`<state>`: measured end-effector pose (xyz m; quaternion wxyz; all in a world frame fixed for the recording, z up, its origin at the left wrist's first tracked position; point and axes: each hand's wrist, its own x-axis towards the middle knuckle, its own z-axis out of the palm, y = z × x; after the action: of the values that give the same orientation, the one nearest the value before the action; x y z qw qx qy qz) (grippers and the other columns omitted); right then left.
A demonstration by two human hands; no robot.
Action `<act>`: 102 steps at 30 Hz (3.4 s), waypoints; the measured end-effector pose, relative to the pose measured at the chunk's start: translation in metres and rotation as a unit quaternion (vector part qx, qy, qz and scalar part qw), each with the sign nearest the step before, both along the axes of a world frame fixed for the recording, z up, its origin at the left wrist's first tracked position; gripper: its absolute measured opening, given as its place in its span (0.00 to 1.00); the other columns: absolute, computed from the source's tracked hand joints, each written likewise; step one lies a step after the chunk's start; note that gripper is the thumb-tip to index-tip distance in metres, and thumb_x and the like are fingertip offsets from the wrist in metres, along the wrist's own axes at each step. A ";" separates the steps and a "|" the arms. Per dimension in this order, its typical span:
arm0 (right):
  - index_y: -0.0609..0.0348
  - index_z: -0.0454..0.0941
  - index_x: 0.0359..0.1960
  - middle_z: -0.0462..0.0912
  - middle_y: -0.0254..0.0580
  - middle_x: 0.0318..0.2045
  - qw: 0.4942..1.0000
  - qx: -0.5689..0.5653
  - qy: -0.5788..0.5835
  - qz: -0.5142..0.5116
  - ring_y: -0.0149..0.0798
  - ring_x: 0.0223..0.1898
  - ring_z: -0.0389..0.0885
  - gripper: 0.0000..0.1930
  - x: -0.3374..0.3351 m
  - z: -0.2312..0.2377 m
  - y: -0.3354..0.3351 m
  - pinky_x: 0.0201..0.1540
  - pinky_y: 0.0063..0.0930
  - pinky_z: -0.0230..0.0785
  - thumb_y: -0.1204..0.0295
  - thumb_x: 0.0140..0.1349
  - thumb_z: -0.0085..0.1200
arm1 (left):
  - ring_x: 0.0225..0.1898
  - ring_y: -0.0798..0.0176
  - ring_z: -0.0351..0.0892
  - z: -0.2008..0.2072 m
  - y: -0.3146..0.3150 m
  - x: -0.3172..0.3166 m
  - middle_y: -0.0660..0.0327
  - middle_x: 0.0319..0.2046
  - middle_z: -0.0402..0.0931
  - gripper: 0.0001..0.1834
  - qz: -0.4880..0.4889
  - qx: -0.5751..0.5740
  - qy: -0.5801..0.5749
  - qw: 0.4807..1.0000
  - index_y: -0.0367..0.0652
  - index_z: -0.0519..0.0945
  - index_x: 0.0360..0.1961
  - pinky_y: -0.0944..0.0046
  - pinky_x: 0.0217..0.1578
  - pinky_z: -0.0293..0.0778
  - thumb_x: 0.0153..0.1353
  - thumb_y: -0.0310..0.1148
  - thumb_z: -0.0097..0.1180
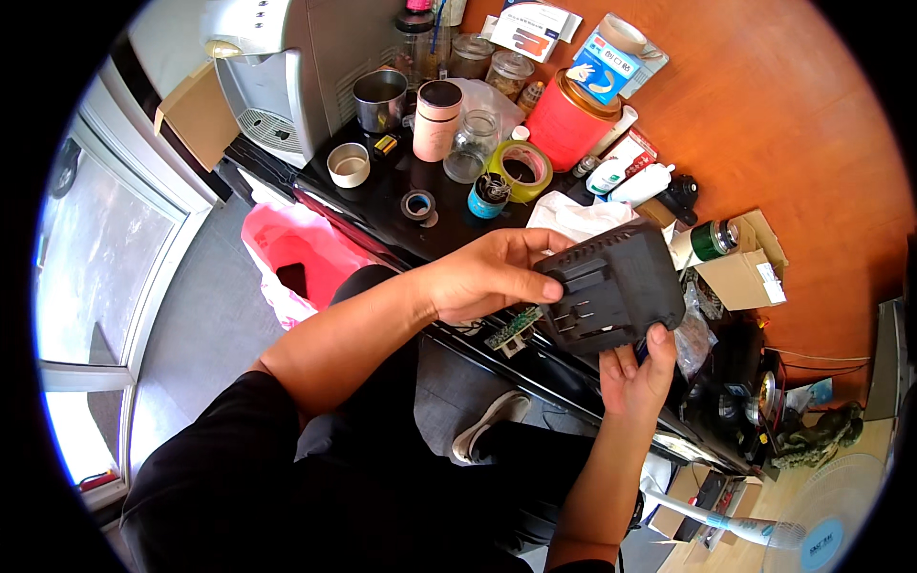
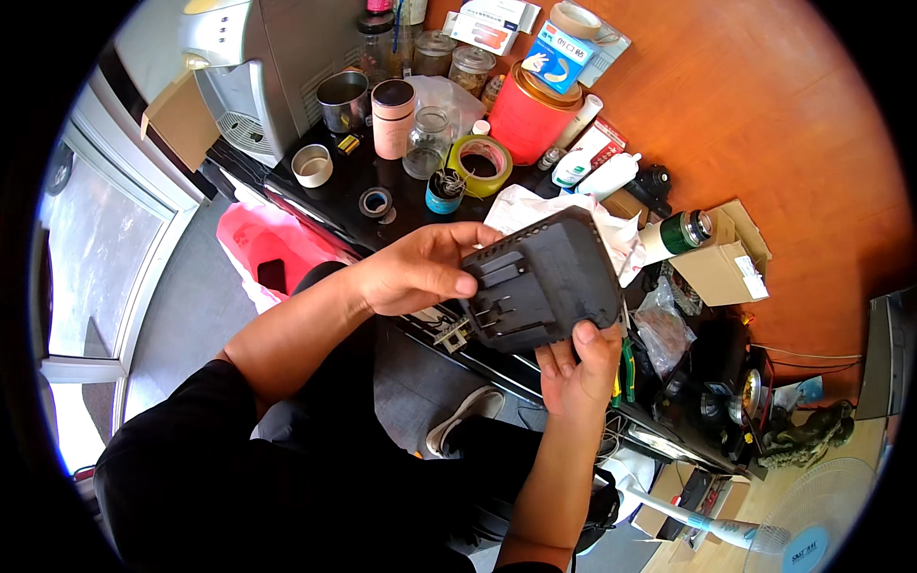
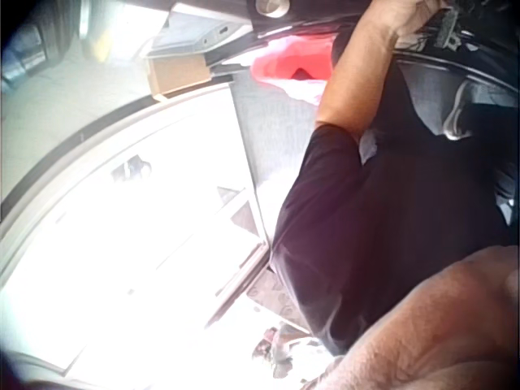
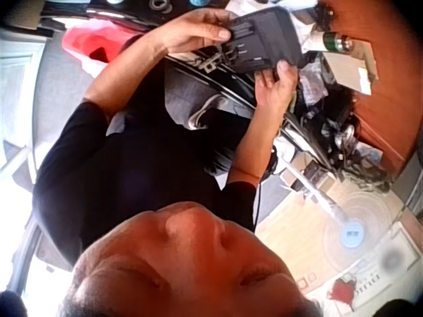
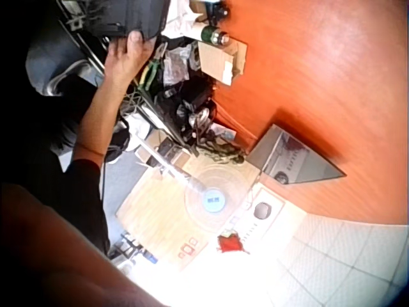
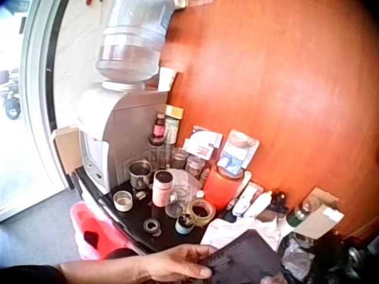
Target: The person manipulates a green circuit board and a black plastic battery casing, connecting wires and using a screwdriver to secure the components within the housing.
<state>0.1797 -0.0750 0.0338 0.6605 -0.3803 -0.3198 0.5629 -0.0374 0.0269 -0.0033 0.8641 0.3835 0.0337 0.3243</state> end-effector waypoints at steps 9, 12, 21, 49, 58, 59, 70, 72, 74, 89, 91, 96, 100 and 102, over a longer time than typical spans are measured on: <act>0.64 0.72 0.55 0.78 0.28 0.29 0.995 -0.073 -0.048 -0.050 0.16 0.14 0.60 0.24 -0.014 0.012 0.011 0.15 0.12 0.53 0.64 0.62 0.63 | 0.58 0.64 0.77 -0.001 -0.002 0.000 0.58 0.56 0.78 0.35 -0.030 -0.030 0.053 0.998 0.31 0.69 0.63 0.61 0.63 0.70 0.54 0.24 0.71; 0.63 0.73 0.55 0.77 0.26 0.28 0.994 -0.083 -0.052 -0.055 0.16 0.14 0.59 0.23 -0.010 0.008 0.015 0.15 0.12 0.52 0.64 0.62 0.63 | 0.60 0.64 0.75 -0.001 -0.007 0.004 0.59 0.57 0.75 0.39 -0.011 -0.033 0.063 0.997 0.34 0.67 0.64 0.60 0.64 0.69 0.51 0.20 0.72; 0.62 0.74 0.56 0.82 0.31 0.37 0.991 -0.065 -0.096 -0.064 0.18 0.22 0.72 0.24 -0.005 0.014 0.011 0.16 0.13 0.54 0.65 0.61 0.65 | 0.61 0.62 0.74 -0.001 -0.008 0.008 0.55 0.59 0.73 0.42 -0.029 0.004 0.043 0.999 0.36 0.63 0.68 0.59 0.63 0.71 0.52 0.13 0.67; 0.62 0.79 0.47 0.76 0.24 0.24 0.974 -0.027 -0.192 -0.113 0.16 0.17 0.63 0.17 -0.031 0.026 0.002 0.16 0.13 0.51 0.68 0.61 0.67 | 0.53 0.67 0.78 0.003 -0.018 0.013 0.58 0.53 0.79 0.36 0.052 0.080 0.148 0.984 0.31 0.70 0.61 0.63 0.58 0.74 0.49 0.15 0.69; 0.63 0.76 0.51 0.76 0.25 0.27 0.978 -0.022 -0.191 -0.087 0.15 0.14 0.60 0.20 -0.024 0.027 0.005 0.14 0.12 0.51 0.66 0.62 0.66 | 0.52 0.69 0.78 0.010 -0.016 0.012 0.60 0.52 0.79 0.35 0.044 0.056 0.127 0.989 0.32 0.70 0.62 0.64 0.57 0.75 0.50 0.16 0.68; 0.63 0.76 0.53 0.76 0.25 0.28 0.977 -0.023 -0.191 -0.086 0.14 0.14 0.59 0.21 -0.023 0.025 0.006 0.13 0.11 0.50 0.65 0.63 0.65 | 0.52 0.69 0.78 0.011 -0.014 0.013 0.60 0.52 0.79 0.36 0.033 0.045 0.124 0.991 0.32 0.70 0.62 0.64 0.57 0.75 0.51 0.15 0.68; 0.58 0.76 0.50 0.80 0.26 0.28 0.980 -0.004 -0.169 -0.108 0.15 0.12 0.61 0.17 -0.012 0.019 0.009 0.11 0.11 0.51 0.64 0.65 0.62 | 0.59 0.67 0.73 0.002 -0.016 0.015 0.60 0.60 0.72 0.35 -0.036 -0.024 0.018 0.999 0.36 0.64 0.69 0.64 0.59 0.71 0.63 0.28 0.66; 0.58 0.76 0.49 0.80 0.26 0.29 0.980 0.005 -0.172 -0.099 0.15 0.13 0.61 0.17 -0.010 0.019 0.008 0.12 0.12 0.51 0.61 0.66 0.62 | 0.60 0.66 0.72 0.000 -0.017 0.016 0.59 0.60 0.73 0.35 -0.030 0.007 0.008 0.999 0.36 0.64 0.69 0.63 0.60 0.71 0.63 0.27 0.66; 0.59 0.76 0.49 0.80 0.27 0.31 0.984 0.013 -0.160 -0.083 0.16 0.13 0.60 0.19 -0.006 0.014 0.007 0.12 0.13 0.51 0.58 0.67 0.61 | 0.61 0.65 0.72 -0.001 -0.018 0.017 0.58 0.60 0.73 0.34 -0.020 0.024 0.000 1.000 0.35 0.64 0.68 0.62 0.61 0.70 0.63 0.26 0.65; 0.63 0.76 0.52 0.71 0.25 0.22 0.990 -0.119 -0.045 0.064 0.19 0.14 0.57 0.13 -0.024 -0.031 0.009 0.14 0.17 0.53 0.73 0.67 0.54 | 0.58 0.52 0.79 -0.002 -0.003 0.002 0.51 0.57 0.78 0.26 0.006 -0.146 -0.071 0.987 0.34 0.70 0.63 0.47 0.64 0.70 0.66 0.33 0.53; 0.62 0.77 0.50 0.72 0.25 0.21 0.989 -0.131 -0.039 0.060 0.18 0.14 0.59 0.13 -0.030 -0.018 0.011 0.14 0.17 0.53 0.71 0.68 0.57 | 0.58 0.52 0.79 -0.001 -0.002 0.000 0.51 0.57 0.78 0.26 0.009 -0.151 -0.077 0.986 0.34 0.70 0.64 0.48 0.63 0.70 0.66 0.33 0.53; 0.61 0.79 0.42 0.79 0.27 0.27 0.963 -0.072 -0.257 0.031 0.17 0.22 0.69 0.09 -0.032 -0.027 0.008 0.22 0.15 0.59 0.71 0.65 0.65 | 0.57 0.51 0.79 -0.002 -0.002 0.002 0.50 0.56 0.78 0.25 0.048 -0.124 -0.071 0.989 0.34 0.70 0.63 0.47 0.62 0.72 0.65 0.31 0.53; 0.63 0.80 0.40 0.80 0.28 0.29 0.950 -0.044 -0.307 -0.018 0.17 0.27 0.70 0.07 -0.042 -0.030 0.010 0.30 0.14 0.62 0.73 0.67 0.62 | 0.58 0.53 0.77 -0.008 -0.001 0.003 0.52 0.56 0.76 0.26 0.073 -0.112 -0.054 0.990 0.36 0.69 0.62 0.47 0.62 0.71 0.61 0.24 0.52; 0.65 0.80 0.42 0.81 0.29 0.29 0.955 -0.032 -0.296 -0.013 0.17 0.25 0.69 0.07 -0.041 -0.028 0.010 0.26 0.15 0.60 0.72 0.69 0.60 | 0.59 0.54 0.76 -0.012 0.001 0.007 0.53 0.58 0.76 0.28 0.081 -0.093 -0.070 0.990 0.36 0.70 0.62 0.48 0.63 0.69 0.57 0.23 0.49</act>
<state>0.1389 -0.0646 0.0061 0.5310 -0.5550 -0.4778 0.4264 -0.0301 0.0278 -0.0151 0.8673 0.2738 0.0345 0.4143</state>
